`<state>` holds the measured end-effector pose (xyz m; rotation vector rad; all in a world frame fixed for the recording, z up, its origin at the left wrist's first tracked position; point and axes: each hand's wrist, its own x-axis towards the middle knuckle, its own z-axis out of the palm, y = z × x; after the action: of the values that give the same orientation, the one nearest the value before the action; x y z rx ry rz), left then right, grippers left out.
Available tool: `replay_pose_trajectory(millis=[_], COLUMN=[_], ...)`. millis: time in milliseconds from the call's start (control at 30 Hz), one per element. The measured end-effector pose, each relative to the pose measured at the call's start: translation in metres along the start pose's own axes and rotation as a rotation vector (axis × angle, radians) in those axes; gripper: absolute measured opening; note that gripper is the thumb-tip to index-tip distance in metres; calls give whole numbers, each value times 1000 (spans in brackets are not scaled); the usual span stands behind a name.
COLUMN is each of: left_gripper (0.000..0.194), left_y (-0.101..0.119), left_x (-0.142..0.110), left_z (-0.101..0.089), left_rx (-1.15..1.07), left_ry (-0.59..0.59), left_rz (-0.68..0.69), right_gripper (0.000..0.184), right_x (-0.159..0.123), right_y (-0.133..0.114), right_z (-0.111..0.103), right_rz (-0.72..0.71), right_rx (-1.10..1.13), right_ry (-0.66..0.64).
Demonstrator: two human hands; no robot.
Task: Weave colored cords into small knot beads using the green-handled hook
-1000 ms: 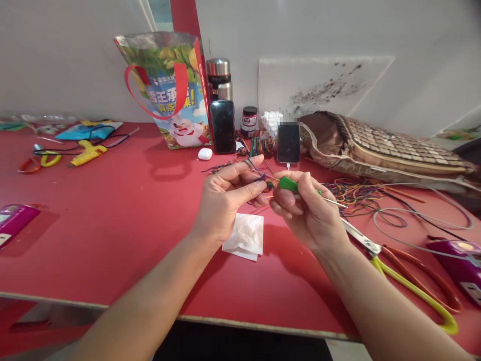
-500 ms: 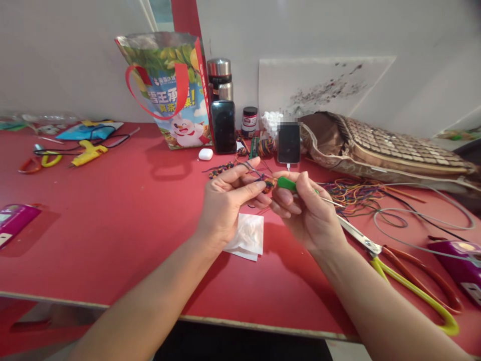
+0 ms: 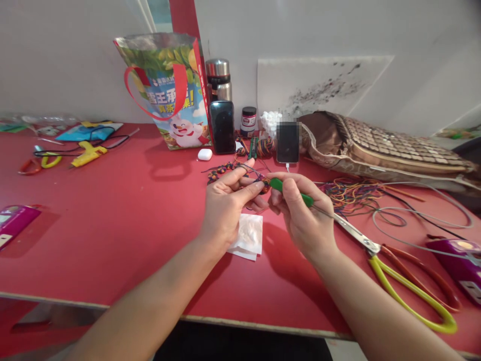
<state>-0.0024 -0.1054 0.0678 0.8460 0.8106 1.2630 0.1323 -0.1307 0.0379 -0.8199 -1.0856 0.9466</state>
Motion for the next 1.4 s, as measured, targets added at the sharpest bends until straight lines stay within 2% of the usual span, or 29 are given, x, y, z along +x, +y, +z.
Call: replay_pose_trajectory(millis=[167, 300, 500, 967, 1400], left_gripper=[25, 23, 34, 32, 31], left_y=[-3, -1, 6, 12, 9], left_x=[1, 6, 9, 8, 7], left_z=[0, -5, -10, -11, -7], left_rx=[-99, -130, -93, -26, -74], left_ry=[-17, -68, -93, -53, -96], left_rz=[-55, -102, -81, -21, -65], right_gripper=[23, 26, 23, 22, 21], right_x=[-7, -7, 0, 2, 4], right_y=[-3, 0, 5, 1, -6], right_z=[3, 2, -1, -6, 0], right_rz=[-129, -70, 17, 47, 81], right_rx=[-208, -70, 139, 113, 193], right_ry=[58, -4, -62, -57, -25])
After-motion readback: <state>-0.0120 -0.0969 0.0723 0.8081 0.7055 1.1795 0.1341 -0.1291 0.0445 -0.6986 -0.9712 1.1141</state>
